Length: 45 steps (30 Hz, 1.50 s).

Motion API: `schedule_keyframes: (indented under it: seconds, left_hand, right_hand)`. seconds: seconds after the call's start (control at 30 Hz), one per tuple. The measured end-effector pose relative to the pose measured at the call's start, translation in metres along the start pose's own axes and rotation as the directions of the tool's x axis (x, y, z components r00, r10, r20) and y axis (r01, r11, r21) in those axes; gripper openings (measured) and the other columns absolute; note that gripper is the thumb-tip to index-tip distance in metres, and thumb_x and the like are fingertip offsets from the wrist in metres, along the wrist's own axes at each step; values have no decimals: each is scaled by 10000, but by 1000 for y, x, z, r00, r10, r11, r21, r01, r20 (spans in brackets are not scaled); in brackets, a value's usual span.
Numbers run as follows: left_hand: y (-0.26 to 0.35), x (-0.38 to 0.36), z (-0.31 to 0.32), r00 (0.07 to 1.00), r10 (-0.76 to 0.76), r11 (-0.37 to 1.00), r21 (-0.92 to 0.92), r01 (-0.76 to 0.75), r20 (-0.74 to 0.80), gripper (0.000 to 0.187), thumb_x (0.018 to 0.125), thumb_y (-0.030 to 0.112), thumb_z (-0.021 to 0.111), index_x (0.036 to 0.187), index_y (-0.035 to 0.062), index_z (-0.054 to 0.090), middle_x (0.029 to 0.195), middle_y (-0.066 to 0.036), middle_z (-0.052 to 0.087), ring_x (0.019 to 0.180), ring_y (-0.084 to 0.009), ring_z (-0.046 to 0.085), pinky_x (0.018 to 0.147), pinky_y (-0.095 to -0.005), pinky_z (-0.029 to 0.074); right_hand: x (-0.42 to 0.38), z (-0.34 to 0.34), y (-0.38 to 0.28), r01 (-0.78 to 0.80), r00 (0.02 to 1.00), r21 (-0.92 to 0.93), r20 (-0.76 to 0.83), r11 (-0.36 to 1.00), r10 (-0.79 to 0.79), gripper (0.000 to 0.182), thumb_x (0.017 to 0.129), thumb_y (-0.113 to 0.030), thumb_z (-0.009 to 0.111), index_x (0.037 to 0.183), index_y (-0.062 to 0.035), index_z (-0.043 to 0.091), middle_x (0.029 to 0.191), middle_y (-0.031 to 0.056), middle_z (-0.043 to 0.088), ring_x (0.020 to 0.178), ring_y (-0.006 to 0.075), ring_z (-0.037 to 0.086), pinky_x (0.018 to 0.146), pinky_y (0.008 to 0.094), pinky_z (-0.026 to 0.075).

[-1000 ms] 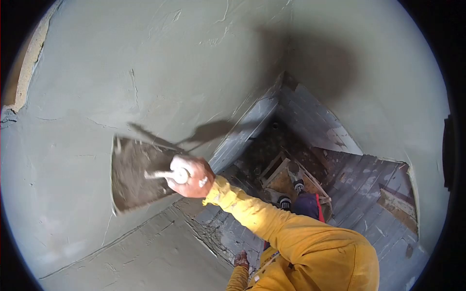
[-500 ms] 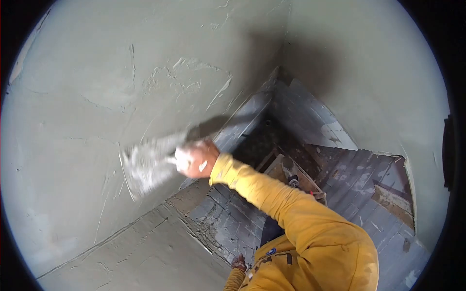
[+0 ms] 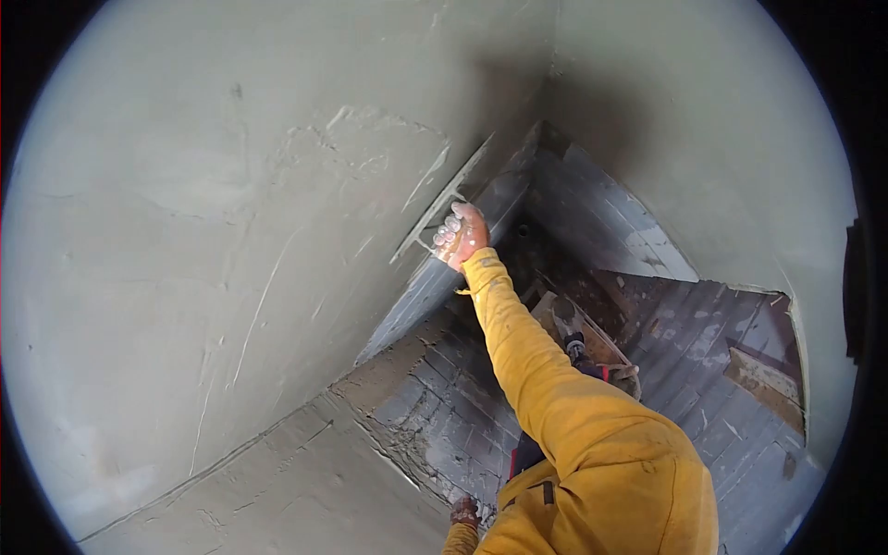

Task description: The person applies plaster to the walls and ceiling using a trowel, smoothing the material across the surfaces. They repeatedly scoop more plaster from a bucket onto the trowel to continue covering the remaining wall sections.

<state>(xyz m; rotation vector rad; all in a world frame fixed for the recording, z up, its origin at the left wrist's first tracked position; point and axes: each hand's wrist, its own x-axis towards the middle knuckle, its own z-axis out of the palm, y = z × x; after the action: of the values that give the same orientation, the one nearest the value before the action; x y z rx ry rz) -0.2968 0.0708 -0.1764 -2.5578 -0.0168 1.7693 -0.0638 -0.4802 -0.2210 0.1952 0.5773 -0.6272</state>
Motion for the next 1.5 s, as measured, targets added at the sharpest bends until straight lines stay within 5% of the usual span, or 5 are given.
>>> schedule_keyframes:
  seconds: [0.47,0.53,0.83,1.23,1.5]
  left_hand:
    - [16,23,-17,984,-180,792,-592,145,0,550,729,258,747,1198,91,513,1072,-82,647,1000,-272,597,847,-360,497]
    - [-9,51,-4,995,64,992,-105,-72,-77,518,790,320,685,1214,82,504,1076,-94,644,1006,-273,596,857,-398,497]
    - [14,40,-6,994,-83,697,-717,3,-77,513,940,477,395,1175,37,513,1059,-142,632,1010,-296,586,806,-549,497]
    - [15,34,15,992,-89,655,-755,-12,-93,526,927,510,431,1220,80,507,1165,-111,601,1073,-291,562,834,-571,468]
    - [45,7,-15,979,-200,455,-888,65,-31,510,924,468,465,1258,82,476,1207,-96,590,1101,-282,553,891,-557,443]
  right_hand:
    - [-149,196,19,387,886,-329,392,862,-248,233,802,-53,613,689,-138,427,543,-21,430,417,99,439,374,251,370]
    - [-169,213,42,450,853,-413,461,791,-244,114,808,-19,596,773,-88,513,612,-8,528,424,41,455,337,216,360]
    - [-243,195,148,818,575,-566,803,-99,160,209,717,-239,696,791,-116,544,694,135,610,666,374,604,597,444,484]
    - [-174,253,-7,825,531,-559,720,81,-447,159,816,-138,665,781,-31,552,603,6,516,523,93,473,505,270,435]
    - [-245,188,130,863,504,-491,823,-116,263,216,750,-245,670,844,-91,552,752,135,614,722,369,611,643,450,494]
